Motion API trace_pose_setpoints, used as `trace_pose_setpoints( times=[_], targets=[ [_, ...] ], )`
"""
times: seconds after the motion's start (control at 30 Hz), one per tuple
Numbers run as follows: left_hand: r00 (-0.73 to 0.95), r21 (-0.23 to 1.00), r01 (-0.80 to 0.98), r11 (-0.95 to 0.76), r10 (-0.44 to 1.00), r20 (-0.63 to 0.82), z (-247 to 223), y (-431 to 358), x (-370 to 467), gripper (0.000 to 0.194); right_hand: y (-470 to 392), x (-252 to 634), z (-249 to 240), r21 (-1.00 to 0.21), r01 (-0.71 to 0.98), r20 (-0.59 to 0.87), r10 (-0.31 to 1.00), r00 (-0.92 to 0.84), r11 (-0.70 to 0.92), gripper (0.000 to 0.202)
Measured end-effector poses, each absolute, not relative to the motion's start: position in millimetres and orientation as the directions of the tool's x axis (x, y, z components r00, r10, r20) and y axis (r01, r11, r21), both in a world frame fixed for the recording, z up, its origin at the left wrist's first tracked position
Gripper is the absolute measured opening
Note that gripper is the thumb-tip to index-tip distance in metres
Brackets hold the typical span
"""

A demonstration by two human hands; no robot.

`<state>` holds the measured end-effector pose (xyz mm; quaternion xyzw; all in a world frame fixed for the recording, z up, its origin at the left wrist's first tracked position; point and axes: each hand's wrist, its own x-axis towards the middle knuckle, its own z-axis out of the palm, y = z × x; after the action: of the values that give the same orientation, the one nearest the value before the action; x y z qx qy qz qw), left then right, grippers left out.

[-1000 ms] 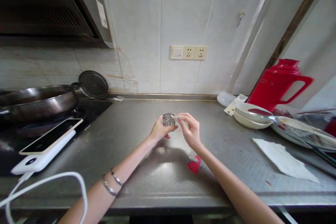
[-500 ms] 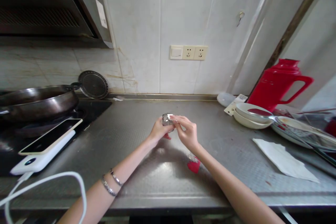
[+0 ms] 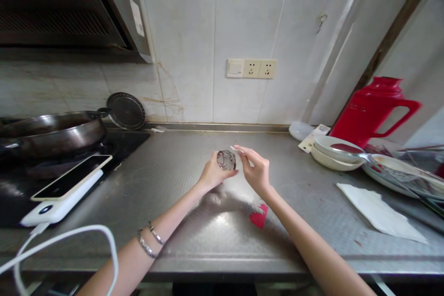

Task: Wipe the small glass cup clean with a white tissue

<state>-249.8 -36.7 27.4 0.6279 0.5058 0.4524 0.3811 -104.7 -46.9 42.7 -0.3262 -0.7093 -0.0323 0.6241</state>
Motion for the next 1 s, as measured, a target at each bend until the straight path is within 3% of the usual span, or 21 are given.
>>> trace_pose_setpoints(
  times=[0.2, 0.53, 0.7, 0.8, 0.93, 1.0],
  targets=[
    [0.102, 0.894, 0.382, -0.236, 0.972, 0.213, 33, -46, -248, 0.064, -42, -101, 31, -0.095, 0.513, 0.869, 0.323, -0.376, 0.853, 0.035],
    [0.093, 0.903, 0.329, -0.276, 0.961, 0.26, 26, -34, -260, 0.055, -55, -110, 37, 0.127, 0.455, 0.811, 0.172, -0.559, 0.881, 0.04],
    [0.131, 0.911, 0.299, -0.284, 0.958, 0.255, 24, -29, -263, 0.053, -60, -111, 37, 0.174, 0.358, 0.815, 0.07, -0.575, 0.917, 0.039],
    [0.169, 0.925, 0.273, -0.263, 0.96, 0.223, 27, -31, -259, 0.061, -55, -106, 38, 0.088, 0.409, 0.894, 0.109, -0.434, 0.908, 0.041],
    [0.238, 0.954, 0.184, -0.236, 0.953, 0.19, 32, -38, -253, 0.066, -45, -98, 40, -0.252, 0.534, 0.941, 0.334, -0.06, 0.807, 0.029],
    [0.271, 0.965, 0.138, -0.224, 0.946, 0.181, 36, -42, -252, 0.069, -41, -96, 40, -0.385, 0.532, 0.898, 0.439, 0.027, 0.754, 0.025]
  ],
)
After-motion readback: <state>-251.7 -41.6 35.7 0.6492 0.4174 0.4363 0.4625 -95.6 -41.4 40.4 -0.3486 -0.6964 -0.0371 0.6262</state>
